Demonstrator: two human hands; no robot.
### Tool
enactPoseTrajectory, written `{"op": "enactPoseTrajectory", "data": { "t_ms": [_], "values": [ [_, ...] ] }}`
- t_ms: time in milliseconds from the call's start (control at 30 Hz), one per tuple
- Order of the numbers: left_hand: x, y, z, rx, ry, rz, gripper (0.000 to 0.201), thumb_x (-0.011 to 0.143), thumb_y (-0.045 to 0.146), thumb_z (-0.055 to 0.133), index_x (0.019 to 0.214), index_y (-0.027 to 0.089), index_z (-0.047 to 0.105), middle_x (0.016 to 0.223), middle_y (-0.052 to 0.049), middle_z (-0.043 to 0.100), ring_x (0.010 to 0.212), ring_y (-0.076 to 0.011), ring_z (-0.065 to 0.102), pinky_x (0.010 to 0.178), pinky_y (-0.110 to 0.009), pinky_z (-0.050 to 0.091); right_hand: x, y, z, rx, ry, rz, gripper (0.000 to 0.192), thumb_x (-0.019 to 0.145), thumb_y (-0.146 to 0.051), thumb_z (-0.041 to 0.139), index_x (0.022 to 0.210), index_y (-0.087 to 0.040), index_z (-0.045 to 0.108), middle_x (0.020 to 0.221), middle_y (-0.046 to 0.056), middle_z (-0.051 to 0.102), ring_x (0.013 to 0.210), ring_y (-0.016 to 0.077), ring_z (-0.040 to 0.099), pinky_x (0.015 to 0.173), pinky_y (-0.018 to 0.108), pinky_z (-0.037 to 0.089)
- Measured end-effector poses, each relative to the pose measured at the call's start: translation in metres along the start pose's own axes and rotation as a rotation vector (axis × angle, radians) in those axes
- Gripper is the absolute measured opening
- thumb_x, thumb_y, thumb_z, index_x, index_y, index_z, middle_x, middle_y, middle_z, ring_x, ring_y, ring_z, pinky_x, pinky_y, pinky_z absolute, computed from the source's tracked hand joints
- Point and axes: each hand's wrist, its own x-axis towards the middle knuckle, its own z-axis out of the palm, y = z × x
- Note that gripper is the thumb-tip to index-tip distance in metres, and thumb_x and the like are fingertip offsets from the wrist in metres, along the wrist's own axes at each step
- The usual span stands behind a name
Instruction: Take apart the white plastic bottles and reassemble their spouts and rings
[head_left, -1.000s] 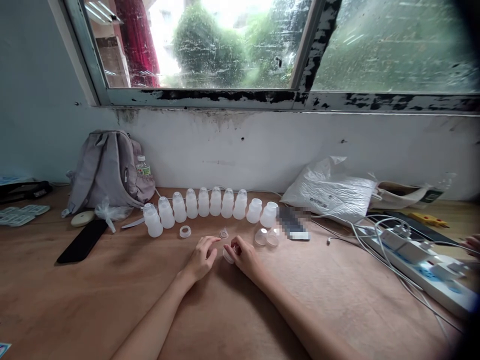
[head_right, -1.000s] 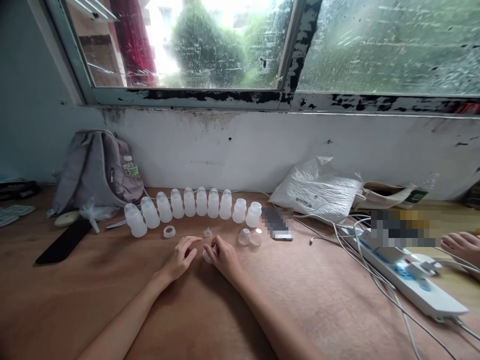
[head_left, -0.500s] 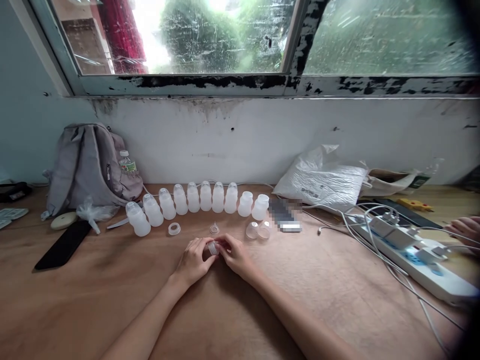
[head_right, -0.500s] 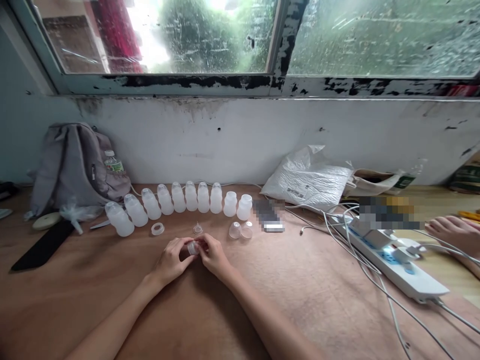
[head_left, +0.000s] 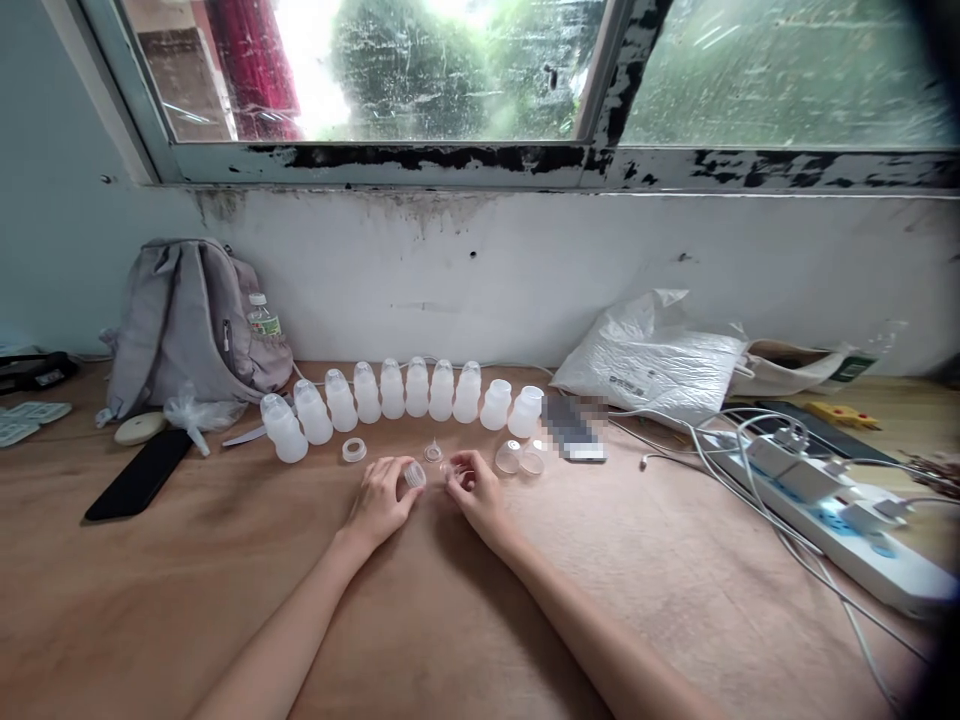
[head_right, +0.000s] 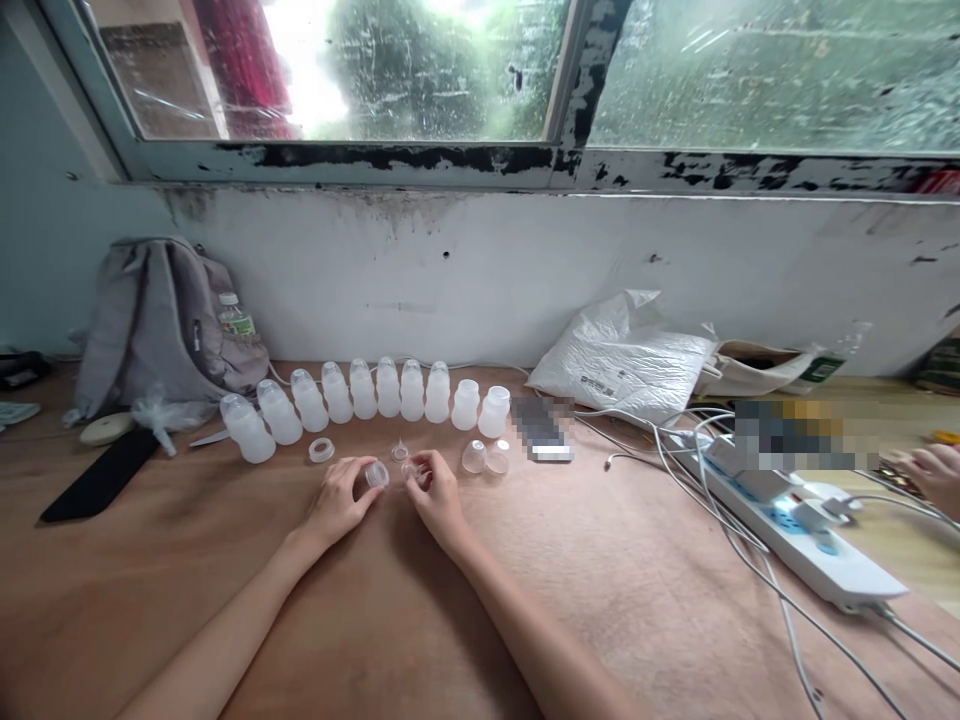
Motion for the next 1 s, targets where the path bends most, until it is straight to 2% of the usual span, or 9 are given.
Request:
{"op": "enactPoseTrajectory", "data": {
  "t_ms": [67,200,300,367,467,533,667,867,1000],
  "values": [
    [0.002,-0.01,-0.001,0.114,0.067,-0.04,0.031,0.076,0.031,0.055,0.105,0.02,0.053,0.112,-0.009,0.055,0.105,-0.0243,0.048,0.091,-0.041,0.036,0.004,0.008,-0.002,-0.109,0.079,-0.01,0.013,0.071,-0.016,0.047,0.083,-0.018,0.048,0.082,0.005,0.054,0.067,0.0154,0.052,0.063,0.029,0.046],
    [0.003,-0.025,-0.002,0.315,0.126,-0.145,0.029,0.076,0.034,0.054,0.101,0.021,0.056,0.12,-0.012,0.05,0.113,-0.0287,0.041,0.096,-0.048,0.027,0.01,0.023,-0.003,-0.169,0.087,-0.02,0.013,0.07,-0.015,0.046,0.083,-0.018,0.049,0.086,0.007,0.052,0.076,0.0191,0.053,0.068,0.034,0.047],
    [0.001,-0.028,-0.002,0.368,0.162,-0.192,0.031,0.076,0.031,0.053,0.105,0.019,0.055,0.12,-0.013,0.05,0.114,-0.0295,0.039,0.096,-0.051,0.024,0.01,0.027,-0.001,-0.192,0.105,-0.025,0.024,0.071,-0.015,0.045,0.095,-0.017,0.046,0.093,0.009,0.051,0.079,0.019,0.053,0.069,0.034,0.047],
    [0.001,-0.026,-0.003,0.353,0.178,-0.175,0.029,0.076,0.029,0.052,0.103,0.019,0.056,0.117,-0.013,0.051,0.111,-0.0282,0.041,0.095,-0.048,0.026,0.009,0.026,0.0,-0.221,0.124,-0.029,0.023,0.07,-0.015,0.045,0.093,-0.017,0.045,0.093,0.01,0.05,0.081,0.0196,0.052,0.07,0.034,0.046],
    [0.002,-0.022,-0.004,0.307,0.162,-0.099,0.017,0.077,0.026,0.05,0.089,0.021,0.062,0.108,-0.009,0.056,0.104,-0.0252,0.046,0.093,-0.044,0.029,0.008,0.024,-0.001,-0.257,0.144,-0.017,0.014,0.069,-0.014,0.045,0.083,-0.018,0.044,0.086,0.008,0.049,0.079,0.0205,0.05,0.067,0.034,0.045],
    [0.002,-0.019,-0.005,0.299,0.144,-0.072,0.016,0.077,0.024,0.049,0.087,0.022,0.063,0.104,-0.008,0.058,0.102,-0.0249,0.047,0.094,-0.045,0.027,0.007,0.023,-0.001,-0.269,0.136,-0.008,0.011,0.07,-0.014,0.044,0.08,-0.019,0.044,0.08,0.006,0.051,0.073,0.0195,0.05,0.064,0.033,0.043],
    [0.0,-0.016,-0.006,0.32,0.113,-0.1,0.022,0.077,0.023,0.049,0.095,0.024,0.061,0.106,-0.008,0.057,0.104,-0.026,0.045,0.095,-0.048,0.025,0.007,0.024,-0.001,-0.278,0.11,0.007,0.011,0.071,-0.013,0.042,0.079,-0.019,0.044,0.072,0.003,0.053,0.067,0.0181,0.051,0.062,0.031,0.041],
    [-0.001,-0.017,-0.005,0.35,0.102,-0.163,0.026,0.078,0.024,0.047,0.101,0.021,0.059,0.113,-0.011,0.054,0.11,-0.0275,0.041,0.095,-0.049,0.026,0.007,0.021,-0.003,-0.259,0.068,-0.016,0.015,0.07,-0.01,0.041,0.077,-0.019,0.051,0.075,0.006,0.057,0.074,0.0199,0.053,0.067,0.032,0.042],
    [-0.003,-0.018,-0.002,0.394,0.062,-0.203,0.038,0.08,0.029,0.045,0.116,0.02,0.05,0.124,-0.013,0.047,0.117,-0.0295,0.035,0.097,-0.05,0.025,0.007,0.017,-0.005,-0.227,0.028,-0.039,0.018,0.072,-0.01,0.041,0.075,-0.019,0.057,0.079,0.006,0.058,0.075,0.0188,0.055,0.069,0.031,0.044]
  ]
}}
